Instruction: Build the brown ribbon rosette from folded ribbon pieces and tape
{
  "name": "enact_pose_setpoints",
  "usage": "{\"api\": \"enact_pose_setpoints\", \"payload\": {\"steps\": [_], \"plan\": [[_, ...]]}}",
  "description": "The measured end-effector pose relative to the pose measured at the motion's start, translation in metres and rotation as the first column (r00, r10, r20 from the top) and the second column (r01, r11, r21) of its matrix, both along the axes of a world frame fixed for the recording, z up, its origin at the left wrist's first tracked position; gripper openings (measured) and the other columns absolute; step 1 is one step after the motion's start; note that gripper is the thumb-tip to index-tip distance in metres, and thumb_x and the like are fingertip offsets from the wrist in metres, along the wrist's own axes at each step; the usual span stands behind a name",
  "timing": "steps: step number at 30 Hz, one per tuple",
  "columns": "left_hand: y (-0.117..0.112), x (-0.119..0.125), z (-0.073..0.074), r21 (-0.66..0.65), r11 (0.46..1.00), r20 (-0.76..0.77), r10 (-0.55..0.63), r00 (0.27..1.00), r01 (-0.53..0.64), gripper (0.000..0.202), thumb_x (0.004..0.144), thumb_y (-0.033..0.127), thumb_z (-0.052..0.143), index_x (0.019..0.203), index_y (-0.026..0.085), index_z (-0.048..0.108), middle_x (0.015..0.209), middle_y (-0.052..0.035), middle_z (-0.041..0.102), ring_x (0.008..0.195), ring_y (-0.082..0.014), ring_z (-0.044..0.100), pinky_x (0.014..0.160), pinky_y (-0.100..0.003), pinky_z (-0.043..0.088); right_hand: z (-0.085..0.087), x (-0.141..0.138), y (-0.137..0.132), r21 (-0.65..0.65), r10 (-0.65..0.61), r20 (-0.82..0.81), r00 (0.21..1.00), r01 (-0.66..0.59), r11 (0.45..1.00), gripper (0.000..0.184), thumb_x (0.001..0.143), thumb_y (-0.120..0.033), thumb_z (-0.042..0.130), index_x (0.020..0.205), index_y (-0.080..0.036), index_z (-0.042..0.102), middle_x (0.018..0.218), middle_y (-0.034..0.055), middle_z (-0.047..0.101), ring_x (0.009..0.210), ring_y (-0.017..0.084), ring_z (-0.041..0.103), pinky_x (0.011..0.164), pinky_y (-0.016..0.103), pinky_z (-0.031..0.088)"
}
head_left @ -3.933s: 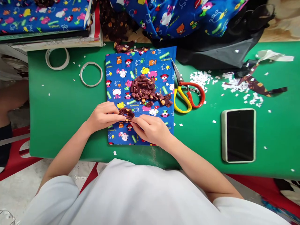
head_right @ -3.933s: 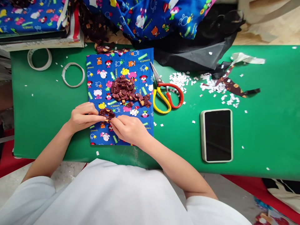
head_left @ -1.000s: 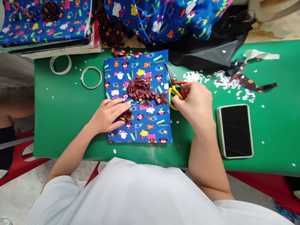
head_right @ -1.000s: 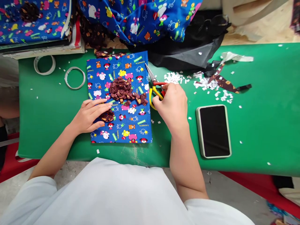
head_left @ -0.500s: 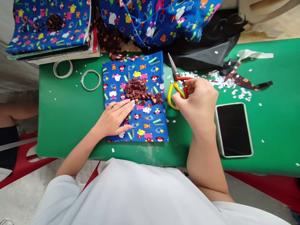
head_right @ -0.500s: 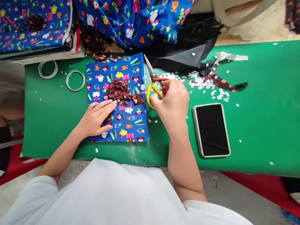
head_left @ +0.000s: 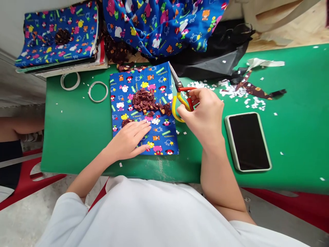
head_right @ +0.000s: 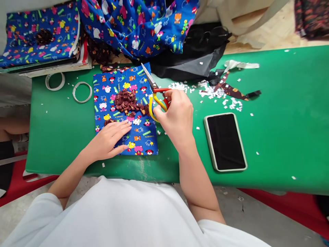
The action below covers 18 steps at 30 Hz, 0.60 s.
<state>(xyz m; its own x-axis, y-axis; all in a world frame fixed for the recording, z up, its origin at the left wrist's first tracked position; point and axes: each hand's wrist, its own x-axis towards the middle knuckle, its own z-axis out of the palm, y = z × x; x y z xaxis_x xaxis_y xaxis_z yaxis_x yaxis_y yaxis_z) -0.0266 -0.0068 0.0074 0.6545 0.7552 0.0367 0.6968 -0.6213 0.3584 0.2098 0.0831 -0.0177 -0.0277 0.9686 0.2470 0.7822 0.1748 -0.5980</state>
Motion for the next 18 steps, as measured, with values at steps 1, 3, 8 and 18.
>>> {"api": "enact_pose_setpoints", "payload": {"steps": [1,3,8,18], "plan": [[-0.002,0.004,0.001,-0.002,1.000,0.001,-0.011,1.000,0.011,0.050,0.097,0.040,0.045,0.133,0.005,0.050,0.140,-0.0177,0.057,0.134,-0.0285,0.052,0.108,-0.044,0.045,0.000,0.000,0.000,0.010,0.002,0.000,1.000,-0.002,1.000,0.023,0.064,-0.018,0.057,0.084,-0.023,0.047,0.083,0.0029,0.059,0.072,0.019,0.054,0.064,0.034,0.044],[-0.006,0.013,0.004,0.001,0.999,0.018,-0.041,0.999,0.041,0.046,0.098,0.037,0.044,0.131,0.006,0.052,0.137,-0.0164,0.060,0.131,-0.0268,0.055,0.107,-0.043,0.048,0.000,-0.001,0.000,0.026,0.007,-0.001,1.000,-0.007,1.000,0.023,0.064,-0.018,0.056,0.084,-0.023,0.047,0.082,0.0029,0.059,0.072,0.019,0.054,0.064,0.034,0.044],[-0.011,0.037,0.006,0.002,0.994,0.057,-0.112,0.992,0.113,0.040,0.097,0.033,0.046,0.122,0.004,0.058,0.131,-0.0171,0.064,0.122,-0.0268,0.062,0.103,-0.040,0.053,0.001,-0.003,-0.001,0.049,0.022,0.000,1.000,-0.022,0.999,0.022,0.066,-0.018,0.057,0.084,-0.023,0.047,0.081,0.0028,0.058,0.071,0.019,0.054,0.065,0.035,0.045],[0.025,0.010,0.019,0.232,0.963,0.173,0.095,0.980,-0.135,0.032,0.095,0.006,0.037,0.104,0.018,0.065,0.102,-0.0029,0.075,0.097,-0.0100,0.070,0.087,-0.020,0.056,0.007,-0.006,-0.003,0.024,0.045,-0.057,0.997,-0.044,0.999,0.023,0.063,-0.017,0.059,0.080,-0.023,0.045,0.080,0.0023,0.059,0.068,0.017,0.054,0.061,0.032,0.043]]}}
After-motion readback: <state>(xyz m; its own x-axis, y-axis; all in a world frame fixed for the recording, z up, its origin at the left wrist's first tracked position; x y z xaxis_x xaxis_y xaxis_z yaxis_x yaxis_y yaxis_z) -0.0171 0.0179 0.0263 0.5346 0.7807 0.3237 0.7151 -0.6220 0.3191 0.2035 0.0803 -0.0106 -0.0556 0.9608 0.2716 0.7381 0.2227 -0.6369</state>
